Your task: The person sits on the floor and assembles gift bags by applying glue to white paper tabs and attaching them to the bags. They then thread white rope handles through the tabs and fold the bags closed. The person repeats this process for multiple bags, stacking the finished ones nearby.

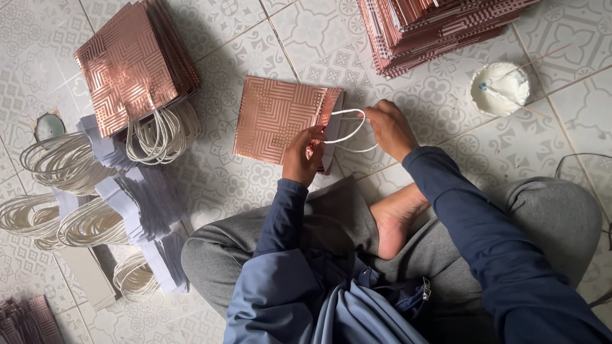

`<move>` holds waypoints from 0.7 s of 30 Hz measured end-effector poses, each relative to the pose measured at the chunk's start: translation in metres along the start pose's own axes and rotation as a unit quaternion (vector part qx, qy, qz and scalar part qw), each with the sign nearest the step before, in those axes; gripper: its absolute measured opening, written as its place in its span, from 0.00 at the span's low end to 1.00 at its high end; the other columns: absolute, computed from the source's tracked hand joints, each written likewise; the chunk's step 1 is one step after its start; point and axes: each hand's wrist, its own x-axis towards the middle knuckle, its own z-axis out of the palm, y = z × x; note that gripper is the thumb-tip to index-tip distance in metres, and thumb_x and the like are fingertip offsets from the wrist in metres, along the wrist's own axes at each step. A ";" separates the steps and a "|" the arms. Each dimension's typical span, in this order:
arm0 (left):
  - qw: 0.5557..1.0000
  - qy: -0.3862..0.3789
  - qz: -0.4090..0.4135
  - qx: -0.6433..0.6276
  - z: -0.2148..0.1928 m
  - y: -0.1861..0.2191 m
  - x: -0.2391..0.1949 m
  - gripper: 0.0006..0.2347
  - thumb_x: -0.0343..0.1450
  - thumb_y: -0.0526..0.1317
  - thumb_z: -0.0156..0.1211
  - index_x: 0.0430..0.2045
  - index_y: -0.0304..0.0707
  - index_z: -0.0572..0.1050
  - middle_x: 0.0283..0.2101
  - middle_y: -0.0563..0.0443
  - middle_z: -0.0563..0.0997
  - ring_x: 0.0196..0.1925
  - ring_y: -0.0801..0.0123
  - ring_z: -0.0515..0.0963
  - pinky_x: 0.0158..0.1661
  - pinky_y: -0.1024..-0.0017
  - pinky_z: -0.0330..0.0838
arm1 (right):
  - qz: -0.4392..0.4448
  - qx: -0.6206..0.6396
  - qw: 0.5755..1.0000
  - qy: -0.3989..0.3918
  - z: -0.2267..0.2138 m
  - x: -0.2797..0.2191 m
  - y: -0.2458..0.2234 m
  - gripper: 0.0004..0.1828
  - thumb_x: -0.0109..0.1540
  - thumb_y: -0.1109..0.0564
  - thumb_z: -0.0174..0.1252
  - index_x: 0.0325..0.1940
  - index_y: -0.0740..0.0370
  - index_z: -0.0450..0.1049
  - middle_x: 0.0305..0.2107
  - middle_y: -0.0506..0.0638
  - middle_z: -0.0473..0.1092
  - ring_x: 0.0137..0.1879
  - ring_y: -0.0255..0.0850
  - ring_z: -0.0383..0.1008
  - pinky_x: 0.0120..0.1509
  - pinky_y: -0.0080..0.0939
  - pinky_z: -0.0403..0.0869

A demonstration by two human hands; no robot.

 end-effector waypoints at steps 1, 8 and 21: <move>1.000 -0.001 0.000 0.000 0.002 -0.003 -0.001 0.06 0.68 0.32 0.63 0.33 0.49 0.79 0.49 0.46 0.83 0.51 0.47 0.82 0.49 0.58 0.76 | 0.001 0.000 1.000 0.000 0.005 -0.002 0.002 0.08 0.69 0.62 0.53 0.48 0.50 0.75 0.36 0.49 0.67 0.49 0.49 0.74 0.54 0.46 0.75; 0.999 0.004 0.019 0.030 0.017 -0.027 -0.011 0.07 0.68 0.32 0.62 0.33 0.50 0.78 0.50 0.48 0.82 0.51 0.48 0.82 0.49 0.57 0.76 | -0.047 -0.074 0.996 0.030 0.017 -0.009 0.006 0.06 0.69 0.60 0.55 0.47 0.50 0.76 0.36 0.47 0.65 0.47 0.45 0.72 0.51 0.44 0.75; 0.999 0.000 0.015 0.041 0.022 -0.027 -0.016 0.07 0.69 0.31 0.60 0.34 0.49 0.77 0.53 0.46 0.80 0.52 0.43 0.81 0.49 0.53 0.77 | -0.108 -0.104 0.985 0.081 0.041 -0.009 0.036 0.06 0.70 0.57 0.55 0.46 0.45 0.77 0.35 0.45 0.63 0.43 0.45 0.70 0.47 0.46 0.74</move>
